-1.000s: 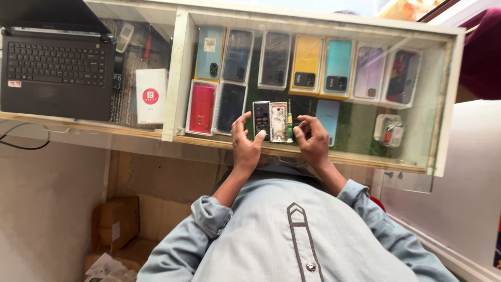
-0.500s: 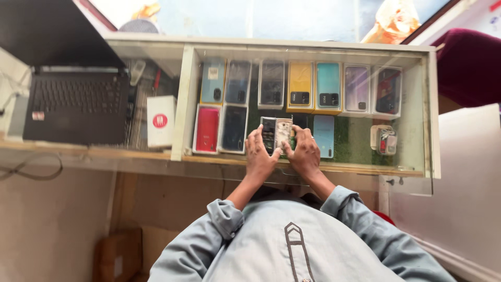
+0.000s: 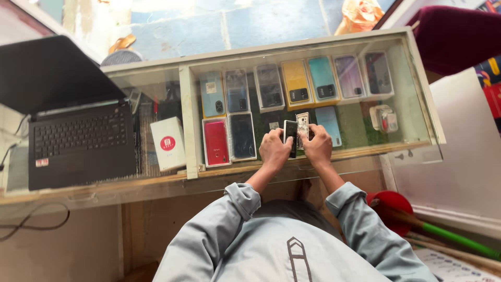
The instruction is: The person removes the back cover of a white mobile phone using a green-handled screwdriver, then works on the internal components. They move between a cluttered workbench and a glass display case, handling the phone and its back cover while using the screwdriver to pry and adjust parts.
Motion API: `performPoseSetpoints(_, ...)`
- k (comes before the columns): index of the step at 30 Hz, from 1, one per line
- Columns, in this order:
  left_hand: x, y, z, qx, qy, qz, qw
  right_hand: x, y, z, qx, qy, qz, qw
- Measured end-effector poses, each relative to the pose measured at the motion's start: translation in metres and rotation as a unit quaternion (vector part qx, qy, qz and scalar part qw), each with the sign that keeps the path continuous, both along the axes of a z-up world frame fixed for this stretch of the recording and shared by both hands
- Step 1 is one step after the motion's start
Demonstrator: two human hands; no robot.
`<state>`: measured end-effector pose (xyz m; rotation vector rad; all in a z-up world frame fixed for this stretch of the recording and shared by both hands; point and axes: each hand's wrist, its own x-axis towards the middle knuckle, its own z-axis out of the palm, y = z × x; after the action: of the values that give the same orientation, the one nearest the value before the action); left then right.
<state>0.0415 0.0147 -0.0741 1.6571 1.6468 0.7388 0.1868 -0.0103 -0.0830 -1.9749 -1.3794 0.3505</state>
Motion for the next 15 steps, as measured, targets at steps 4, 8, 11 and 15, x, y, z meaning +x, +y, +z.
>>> performPoseSetpoints(4, -0.008, 0.015, -0.016, -0.059, -0.133, -0.008, 0.989, -0.012, -0.001, 0.007, 0.103, -0.037, -0.027, 0.994)
performPoseSetpoints(8, -0.01, 0.018, -0.037, -0.078, -0.314, -0.006, 0.946, -0.02, -0.006, 0.017, -0.031, 0.14, -0.07, 0.987)
performPoseSetpoints(11, -0.006, 0.006, -0.041, -0.092, -0.393, -0.01, 0.915, -0.022, -0.022, 0.019, -0.008, 0.29, -0.022, 0.957)
performPoseSetpoints(15, 0.004, -0.021, -0.016, -0.116, -0.421, -0.039, 0.899, -0.013, -0.054, 0.02, 0.049, 0.333, -0.025, 0.941)
